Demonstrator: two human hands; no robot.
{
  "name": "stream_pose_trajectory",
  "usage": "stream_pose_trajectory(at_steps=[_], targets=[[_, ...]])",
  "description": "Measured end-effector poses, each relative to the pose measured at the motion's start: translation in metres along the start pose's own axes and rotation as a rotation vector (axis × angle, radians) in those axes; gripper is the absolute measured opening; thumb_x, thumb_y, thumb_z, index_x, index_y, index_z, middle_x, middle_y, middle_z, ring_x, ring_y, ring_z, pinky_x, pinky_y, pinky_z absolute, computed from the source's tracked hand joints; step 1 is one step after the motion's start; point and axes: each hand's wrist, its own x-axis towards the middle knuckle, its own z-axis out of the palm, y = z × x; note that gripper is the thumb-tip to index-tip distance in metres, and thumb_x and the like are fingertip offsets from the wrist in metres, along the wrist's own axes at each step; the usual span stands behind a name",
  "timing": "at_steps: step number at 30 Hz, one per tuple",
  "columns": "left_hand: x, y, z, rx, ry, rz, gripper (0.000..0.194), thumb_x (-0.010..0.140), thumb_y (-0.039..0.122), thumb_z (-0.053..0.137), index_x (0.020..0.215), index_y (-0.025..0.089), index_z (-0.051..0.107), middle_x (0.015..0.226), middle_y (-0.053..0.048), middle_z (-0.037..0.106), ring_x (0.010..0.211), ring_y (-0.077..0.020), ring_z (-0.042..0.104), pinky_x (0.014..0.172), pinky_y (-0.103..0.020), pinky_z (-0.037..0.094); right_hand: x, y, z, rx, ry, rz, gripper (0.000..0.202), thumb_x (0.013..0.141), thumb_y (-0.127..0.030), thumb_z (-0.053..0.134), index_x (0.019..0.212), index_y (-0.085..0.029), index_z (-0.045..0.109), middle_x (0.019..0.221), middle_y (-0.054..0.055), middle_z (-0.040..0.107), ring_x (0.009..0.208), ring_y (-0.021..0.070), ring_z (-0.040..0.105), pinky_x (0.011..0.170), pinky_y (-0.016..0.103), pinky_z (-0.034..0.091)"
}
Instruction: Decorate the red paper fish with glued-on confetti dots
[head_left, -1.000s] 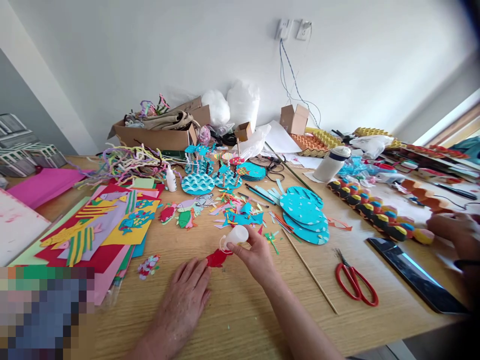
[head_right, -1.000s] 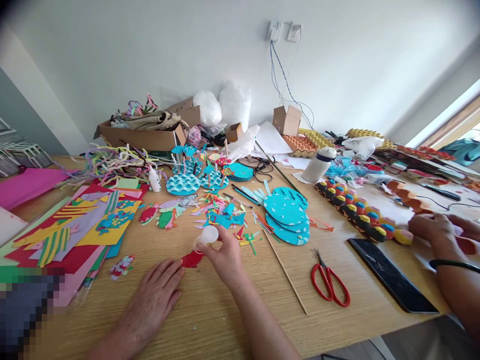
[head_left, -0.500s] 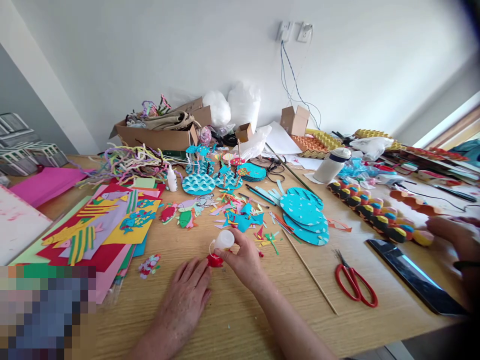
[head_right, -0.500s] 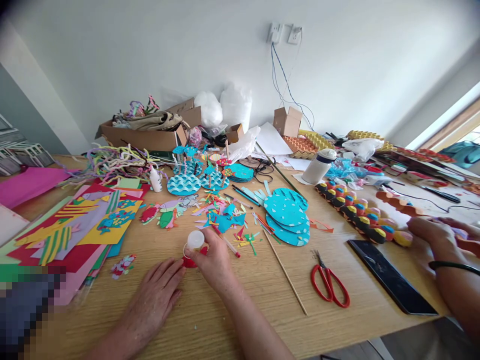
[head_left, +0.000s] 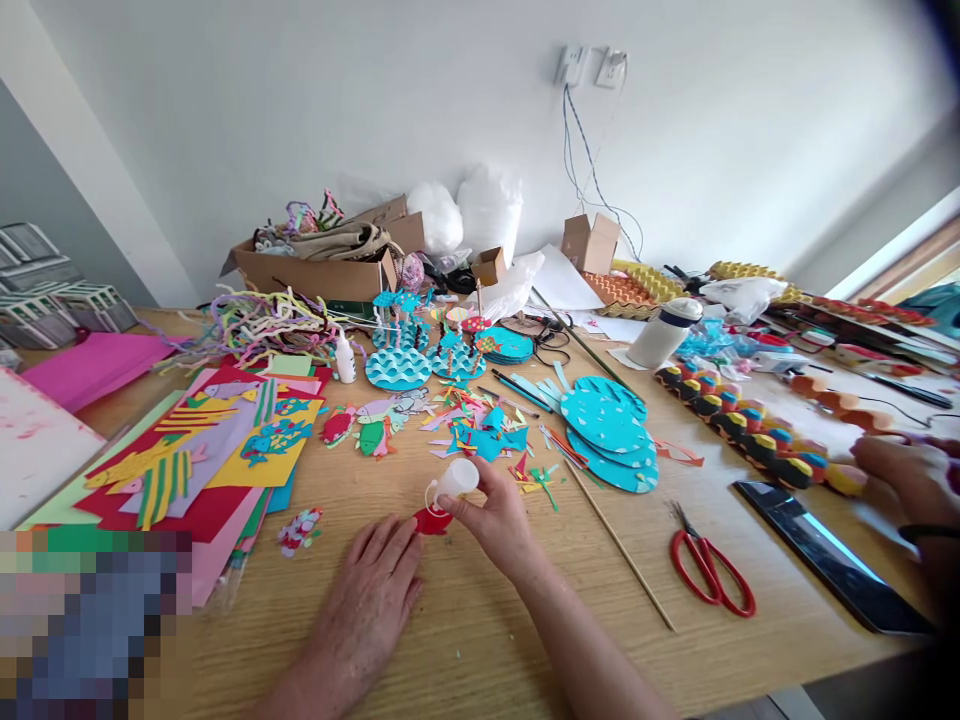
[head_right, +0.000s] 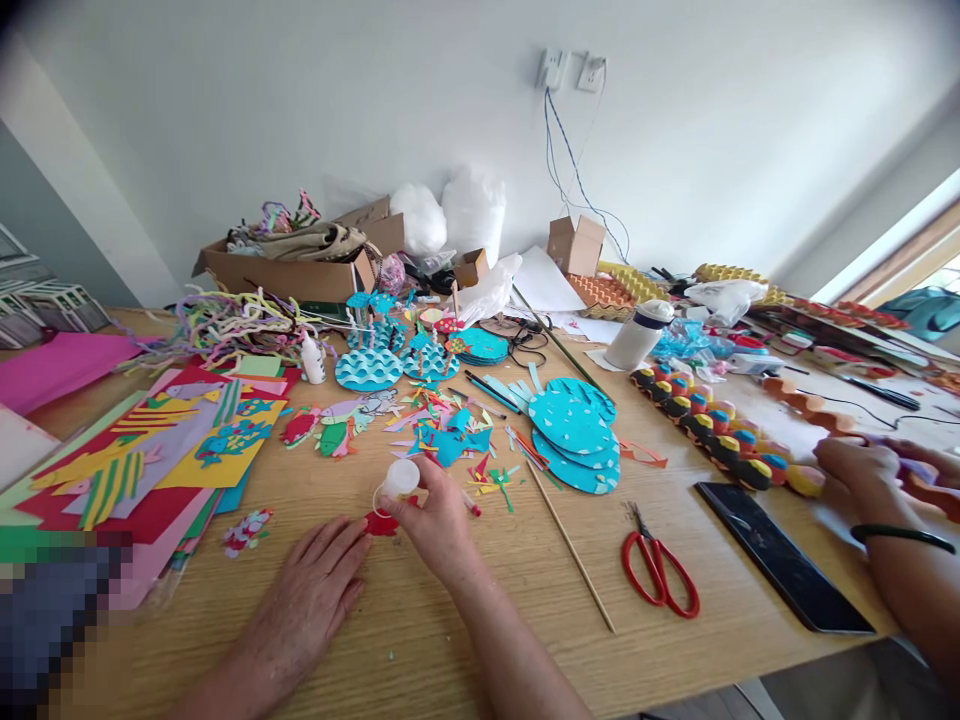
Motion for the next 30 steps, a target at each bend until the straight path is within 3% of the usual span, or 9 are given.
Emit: stream_pose_trajectory(at_steps=[3, 9, 15, 18, 22, 25, 28, 30], targets=[[0.0, 0.0, -0.002, -0.003, 0.003, 0.007, 0.034, 0.077, 0.018, 0.051, 0.11, 0.018, 0.055, 0.121, -0.005, 0.056, 0.109, -0.0239, 0.048, 0.092, -0.041, 0.037, 0.001, 0.006, -0.005, 0.168, 0.053, 0.083, 0.021, 0.059, -0.023, 0.072, 0.074, -0.018, 0.058, 0.07, -0.002, 0.06, 0.068, 0.0147, 0.054, 0.065, 0.024, 0.042], [0.001, -0.003, 0.0, -0.002, 0.033, 0.048, 0.033, 0.077, 0.019, 0.051, 0.11, 0.018, 0.055, 0.114, -0.006, 0.06, 0.104, -0.0244, 0.052, 0.088, -0.04, 0.041, 0.002, 0.014, -0.025, 0.853, 0.242, 0.347, 0.027, 0.058, -0.026, 0.076, 0.08, -0.019, 0.062, 0.079, -0.001, 0.067, 0.073, 0.013, 0.06, 0.066, 0.023, 0.046], [-0.001, -0.018, 0.003, -0.192, 0.137, 0.033, 0.034, 0.081, 0.024, 0.047, 0.115, 0.024, 0.052, 0.11, -0.003, 0.063, 0.101, -0.0209, 0.057, 0.086, -0.034, 0.046, 0.003, 0.014, -0.028, 1.271, 0.269, 0.564, 0.019, 0.06, -0.021, 0.076, 0.071, -0.017, 0.062, 0.069, -0.001, 0.069, 0.06, 0.0098, 0.063, 0.057, 0.019, 0.051], [0.005, -0.017, -0.01, -0.472, 0.092, -0.089, 0.037, 0.079, 0.024, 0.049, 0.117, 0.027, 0.05, 0.113, -0.002, 0.062, 0.102, -0.0189, 0.057, 0.087, -0.029, 0.048, 0.002, 0.009, -0.024, 1.37, 0.273, 0.602, 0.014, 0.063, -0.019, 0.073, 0.072, -0.016, 0.062, 0.067, 0.0, 0.069, 0.057, 0.0094, 0.063, 0.057, 0.018, 0.052], [0.032, 0.005, -0.028, -1.02, 0.007, -0.336, 0.044, 0.079, 0.032, 0.051, 0.122, 0.024, 0.046, 0.125, -0.006, 0.053, 0.11, -0.0207, 0.053, 0.087, -0.029, 0.047, -0.005, -0.007, -0.007, 1.462, 0.233, 0.591, 0.017, 0.06, -0.016, 0.074, 0.073, -0.016, 0.063, 0.072, 0.002, 0.07, 0.062, 0.0111, 0.064, 0.063, 0.02, 0.052], [0.059, 0.028, -0.033, -1.449, 0.105, -0.473, 0.052, 0.077, 0.045, 0.052, 0.123, 0.021, 0.046, 0.126, -0.009, 0.052, 0.11, -0.0243, 0.052, 0.089, -0.032, 0.046, -0.016, -0.018, 0.007, 1.458, 0.112, 0.529, 0.019, 0.062, -0.018, 0.073, 0.079, -0.015, 0.063, 0.082, 0.004, 0.07, 0.067, 0.0128, 0.063, 0.066, 0.023, 0.051], [0.075, 0.041, -0.037, -1.568, 0.214, -0.642, 0.052, 0.073, 0.05, 0.057, 0.115, 0.02, 0.054, 0.112, -0.008, 0.062, 0.108, -0.0267, 0.053, 0.091, -0.035, 0.043, -0.023, -0.019, 0.007, 1.35, 0.004, 0.47, 0.021, 0.066, -0.024, 0.07, 0.085, -0.017, 0.063, 0.088, 0.004, 0.068, 0.074, 0.0151, 0.062, 0.066, 0.026, 0.049], [0.08, 0.042, -0.042, -1.583, 0.238, -0.705, 0.051, 0.07, 0.051, 0.06, 0.11, 0.019, 0.057, 0.105, -0.007, 0.065, 0.106, -0.0277, 0.055, 0.089, -0.036, 0.044, -0.022, -0.015, -0.004, 1.158, -0.046, 0.449, 0.022, 0.068, -0.027, 0.07, 0.086, -0.019, 0.062, 0.087, 0.001, 0.066, 0.076, 0.0145, 0.06, 0.066, 0.025, 0.046]])
